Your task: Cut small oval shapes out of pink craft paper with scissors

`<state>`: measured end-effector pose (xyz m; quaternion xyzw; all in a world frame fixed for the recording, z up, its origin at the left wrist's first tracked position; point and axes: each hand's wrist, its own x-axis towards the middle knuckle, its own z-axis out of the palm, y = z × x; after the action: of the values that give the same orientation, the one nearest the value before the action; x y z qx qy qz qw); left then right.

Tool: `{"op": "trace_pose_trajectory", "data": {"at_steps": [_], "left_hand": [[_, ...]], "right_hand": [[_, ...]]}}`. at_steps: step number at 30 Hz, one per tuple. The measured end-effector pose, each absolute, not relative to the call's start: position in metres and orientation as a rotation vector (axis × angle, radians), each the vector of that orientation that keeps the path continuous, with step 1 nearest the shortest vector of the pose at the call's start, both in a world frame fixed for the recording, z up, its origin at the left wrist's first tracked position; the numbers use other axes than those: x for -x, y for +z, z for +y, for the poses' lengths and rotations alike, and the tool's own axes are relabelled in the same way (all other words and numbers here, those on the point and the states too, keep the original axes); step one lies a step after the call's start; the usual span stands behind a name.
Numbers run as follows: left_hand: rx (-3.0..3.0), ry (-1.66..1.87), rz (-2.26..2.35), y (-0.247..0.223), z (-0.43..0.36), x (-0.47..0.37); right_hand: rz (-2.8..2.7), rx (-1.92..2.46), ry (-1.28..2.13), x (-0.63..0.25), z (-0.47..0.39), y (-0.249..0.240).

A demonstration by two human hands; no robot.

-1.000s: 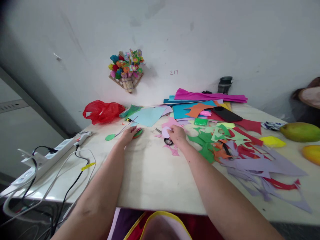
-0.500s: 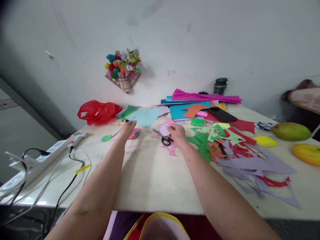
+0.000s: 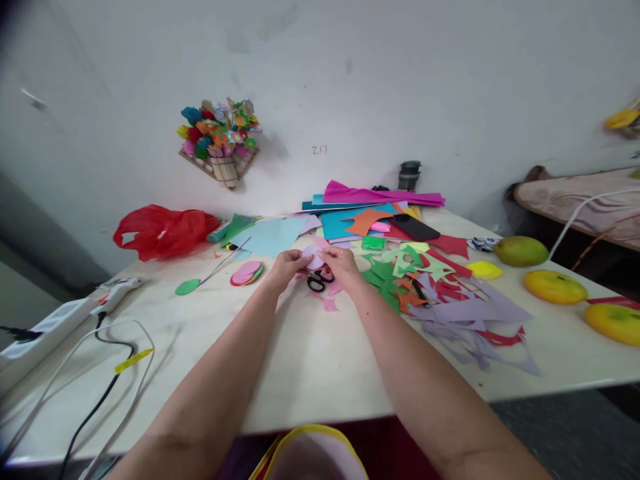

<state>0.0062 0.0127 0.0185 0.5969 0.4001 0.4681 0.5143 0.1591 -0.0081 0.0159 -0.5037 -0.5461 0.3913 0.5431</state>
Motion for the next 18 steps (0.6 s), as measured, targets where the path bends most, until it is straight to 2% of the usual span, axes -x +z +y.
{"op": "trace_pose_trajectory", "data": {"at_steps": [3,6,10,18], "left_hand": [[-1.252,1.366,0.982,0.011,0.016,0.007],[-1.148,1.413,0.983,0.006,0.017,0.017],[-1.115,1.458,0.995,0.002,0.015,0.016],[-1.197,1.499,1.158,0.000,0.020,0.010]], "right_hand": [[-1.616,1.520,0.575,-0.160,-0.013,0.023],[-2.001,1.761,0.165,-0.159,-0.023,0.031],[-2.272,1.791,0.030,-0.152,-0.033,0.036],[-2.336,1.809,-0.063,-0.140,-0.035,0.036]]}}
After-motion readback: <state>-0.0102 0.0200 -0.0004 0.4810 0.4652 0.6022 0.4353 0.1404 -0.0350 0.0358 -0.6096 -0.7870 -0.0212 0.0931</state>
